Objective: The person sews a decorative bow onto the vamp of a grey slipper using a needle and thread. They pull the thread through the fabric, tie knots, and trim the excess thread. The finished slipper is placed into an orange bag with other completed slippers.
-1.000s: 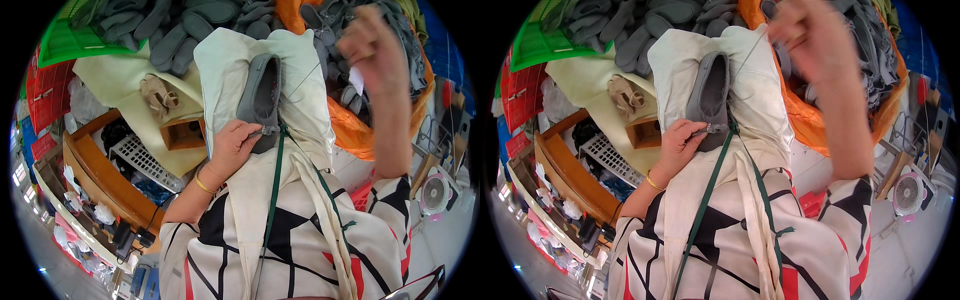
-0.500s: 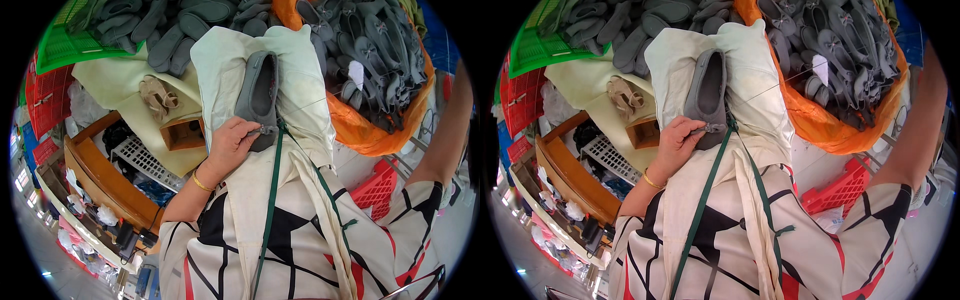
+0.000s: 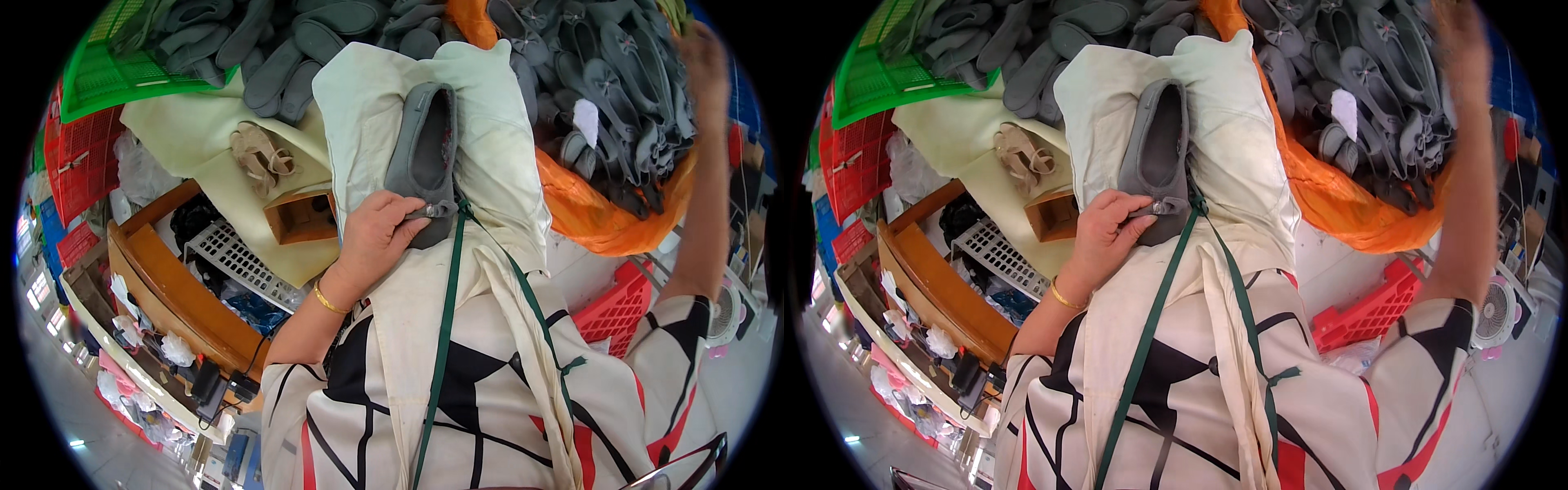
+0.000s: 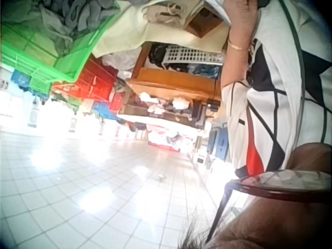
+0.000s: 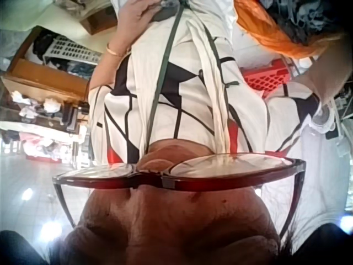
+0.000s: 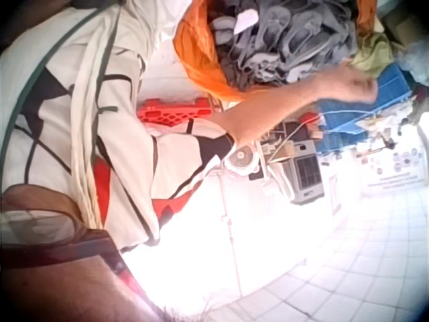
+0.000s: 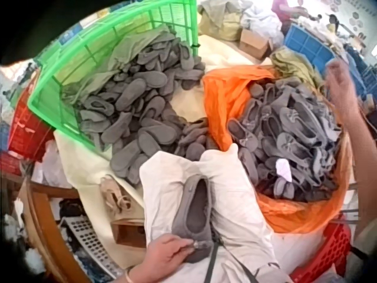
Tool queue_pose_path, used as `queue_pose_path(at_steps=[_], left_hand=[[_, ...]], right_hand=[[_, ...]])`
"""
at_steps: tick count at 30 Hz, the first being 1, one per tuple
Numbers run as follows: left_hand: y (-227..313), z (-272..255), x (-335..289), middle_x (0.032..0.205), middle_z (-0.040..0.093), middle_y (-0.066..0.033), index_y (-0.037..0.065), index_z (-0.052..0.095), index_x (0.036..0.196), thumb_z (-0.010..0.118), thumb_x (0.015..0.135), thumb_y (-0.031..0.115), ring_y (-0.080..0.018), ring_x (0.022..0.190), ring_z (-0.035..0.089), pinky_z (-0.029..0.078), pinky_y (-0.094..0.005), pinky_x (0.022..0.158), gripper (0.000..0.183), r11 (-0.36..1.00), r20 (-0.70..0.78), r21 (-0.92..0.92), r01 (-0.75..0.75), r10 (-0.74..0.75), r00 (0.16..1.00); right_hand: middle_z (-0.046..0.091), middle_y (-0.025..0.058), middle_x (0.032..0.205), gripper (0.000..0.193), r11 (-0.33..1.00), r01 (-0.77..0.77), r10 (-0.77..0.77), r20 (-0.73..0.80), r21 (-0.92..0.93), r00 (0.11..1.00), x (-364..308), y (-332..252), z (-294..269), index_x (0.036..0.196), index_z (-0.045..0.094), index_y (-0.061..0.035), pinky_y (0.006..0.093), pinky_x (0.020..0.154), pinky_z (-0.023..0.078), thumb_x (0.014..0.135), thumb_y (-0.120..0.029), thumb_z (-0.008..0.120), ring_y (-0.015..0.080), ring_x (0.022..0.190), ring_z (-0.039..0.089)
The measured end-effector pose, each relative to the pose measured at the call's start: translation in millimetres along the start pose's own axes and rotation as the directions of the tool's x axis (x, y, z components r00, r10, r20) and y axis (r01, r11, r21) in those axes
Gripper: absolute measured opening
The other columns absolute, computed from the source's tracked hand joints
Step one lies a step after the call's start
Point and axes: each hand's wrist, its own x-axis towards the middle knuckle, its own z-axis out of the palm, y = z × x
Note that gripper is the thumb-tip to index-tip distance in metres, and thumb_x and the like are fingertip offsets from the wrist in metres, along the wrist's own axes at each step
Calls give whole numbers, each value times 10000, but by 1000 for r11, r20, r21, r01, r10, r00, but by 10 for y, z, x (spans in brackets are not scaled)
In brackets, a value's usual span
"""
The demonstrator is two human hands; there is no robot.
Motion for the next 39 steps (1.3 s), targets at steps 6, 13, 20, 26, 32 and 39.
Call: queue_pose_path(at_steps=[6, 13, 20, 26, 32, 39], left_hand=[[35, 29, -9, 820, 615, -84, 63, 685, 927, 775, 756, 108, -262, 708, 597, 477, -339, 599, 198, 996, -7, 82, 41, -41, 999], [-4, -54, 75, 827, 619, -72, 84, 688, 907, 777, 720, 74, -259, 736, 603, 487, -338, 611, 207, 980, 23, 146, -137, 135, 991], [-63, -36, 23, 847, 621, -73, 90, 688, 898, 775, 715, 86, -276, 773, 608, 499, -356, 640, 202, 992, 1, 101, -70, 70, 998], [-66, -32, 26, 847, 620, -86, 71, 687, 902, 770, 712, 58, -286, 773, 607, 499, -356, 645, 208, 995, 18, 83, -56, 55, 998], [-164, 12, 49, 833, 602, -103, 31, 682, 939, 745, 743, 2, -243, 737, 589, 475, -324, 633, 208, 997, 70, -73, -19, 24, 997], [-151, -45, -86, 848, 602, -103, 98, 673, 946, 717, 807, 220, -305, 827, 598, 491, -391, 717, 189, 1000, 51, 15, -25, 24, 998]], right_hand=[[614, 62, 967, 258, 901, 56, -352, 649, 430, 674, -1422, -837, 1151, 1104, 627, -84, 304, 811, 493, 852, -30, 644, 198, 935, 623], [529, 68, 810, 101, 789, 371, -613, 666, 490, 424, -1888, -1342, 1429, 819, 590, -56, 359, 715, 496, 741, -70, 651, 254, 826, 570], [516, 45, 747, 75, 738, 558, -670, 514, 380, 536, -1972, -1406, 1543, 733, 573, -88, 328, 651, 481, 713, -106, 643, 213, 772, 573], [491, 31, 639, 189, 803, 493, -595, 401, 334, 697, -2109, -1537, 1635, 634, 540, -116, 347, 547, 454, 743, -172, 684, 220, 619, 553], [478, 50, 635, 199, 827, 424, -546, 353, 369, 759, -2205, -1507, 1703, 640, 535, -108, 372, 520, 437, 753, -162, 690, 239, 609, 541], [496, 112, 658, 213, 834, 385, -525, 355, 394, 773, -2175, -1697, 1564, 661, 539, -71, 436, 541, 409, 780, -133, 705, 311, 617, 524]])
